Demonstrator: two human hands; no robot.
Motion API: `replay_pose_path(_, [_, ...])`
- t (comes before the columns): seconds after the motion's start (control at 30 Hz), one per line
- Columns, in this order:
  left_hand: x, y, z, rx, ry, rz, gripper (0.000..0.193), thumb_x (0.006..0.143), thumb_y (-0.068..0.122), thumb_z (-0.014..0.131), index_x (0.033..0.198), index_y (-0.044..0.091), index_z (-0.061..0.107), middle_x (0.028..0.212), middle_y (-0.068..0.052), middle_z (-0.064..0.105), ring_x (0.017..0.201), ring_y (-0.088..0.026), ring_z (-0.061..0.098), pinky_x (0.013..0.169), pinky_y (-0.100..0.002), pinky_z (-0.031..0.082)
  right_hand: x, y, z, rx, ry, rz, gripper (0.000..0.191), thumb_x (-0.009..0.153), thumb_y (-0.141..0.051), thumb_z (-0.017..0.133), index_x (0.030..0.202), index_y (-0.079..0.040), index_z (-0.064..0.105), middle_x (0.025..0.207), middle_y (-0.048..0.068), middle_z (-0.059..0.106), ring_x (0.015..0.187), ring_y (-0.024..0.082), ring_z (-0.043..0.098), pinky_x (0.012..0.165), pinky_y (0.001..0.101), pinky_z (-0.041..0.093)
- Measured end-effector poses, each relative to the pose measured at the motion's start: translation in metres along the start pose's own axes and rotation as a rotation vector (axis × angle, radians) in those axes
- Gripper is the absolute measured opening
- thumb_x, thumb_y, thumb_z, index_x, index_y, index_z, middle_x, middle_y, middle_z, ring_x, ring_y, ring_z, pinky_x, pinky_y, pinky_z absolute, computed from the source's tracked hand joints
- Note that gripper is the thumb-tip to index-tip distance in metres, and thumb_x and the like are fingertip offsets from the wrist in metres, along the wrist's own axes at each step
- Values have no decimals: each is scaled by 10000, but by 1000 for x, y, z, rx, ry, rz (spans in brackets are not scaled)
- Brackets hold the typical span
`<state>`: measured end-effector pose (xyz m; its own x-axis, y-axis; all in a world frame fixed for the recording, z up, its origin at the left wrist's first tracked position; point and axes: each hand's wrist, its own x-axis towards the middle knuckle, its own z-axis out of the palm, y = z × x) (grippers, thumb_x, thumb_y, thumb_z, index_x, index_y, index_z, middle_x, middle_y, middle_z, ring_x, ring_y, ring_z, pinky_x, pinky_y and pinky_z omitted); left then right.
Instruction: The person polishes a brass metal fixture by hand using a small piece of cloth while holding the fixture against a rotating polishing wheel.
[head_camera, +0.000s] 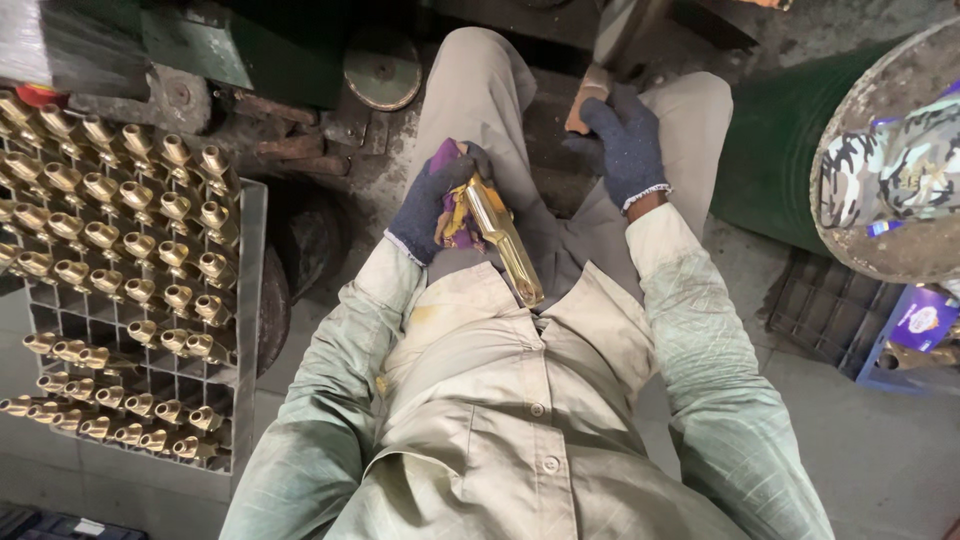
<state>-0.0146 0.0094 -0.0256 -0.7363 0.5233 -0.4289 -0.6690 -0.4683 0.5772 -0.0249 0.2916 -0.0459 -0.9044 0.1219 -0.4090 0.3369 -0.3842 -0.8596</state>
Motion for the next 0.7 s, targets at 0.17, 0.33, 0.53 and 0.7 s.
replay_pose_path(0.17, [-2, 1, 4, 20, -100, 39, 212, 1046, 254, 607, 1092, 47, 587, 966, -103, 659, 830, -212, 695, 726, -357, 588, -17, -13, -16, -84, 12, -149, 297, 1038, -133, 636, 1267, 53, 604, 1128, 119, 652, 976, 200, 662, 840, 371, 624])
replay_pose_path(0.33, [-6, -6, 6, -198, 119, -176, 282, 1021, 371, 570, 1146, 120, 596, 982, -93, 694, 813, -253, 737, 720, -411, 625, -61, -57, -54, 280, 3, -310, 331, 1028, -199, 590, 1299, -10, 563, 1178, 114, 658, 1058, 229, 689, 920, 447, 647])
replay_pose_path(0.53, [-7, -10, 19, 144, -13, 62, 232, 1109, 254, 630, 1184, 48, 555, 1050, -71, 620, 942, -197, 672, 848, -356, 588, -153, -79, -170, -410, 336, -373, 417, 984, -142, 692, 1364, 25, 655, 1212, 82, 704, 1111, 174, 677, 950, 345, 583])
replay_pose_path(0.7, [-8, -3, 41, 262, 35, 19, 257, 1009, 226, 622, 1184, 43, 576, 998, -91, 653, 817, -194, 651, 685, -329, 547, -198, -38, -295, -741, 677, -154, 479, 927, -256, 849, 1283, 6, 665, 1122, 83, 710, 974, 169, 667, 835, 329, 556])
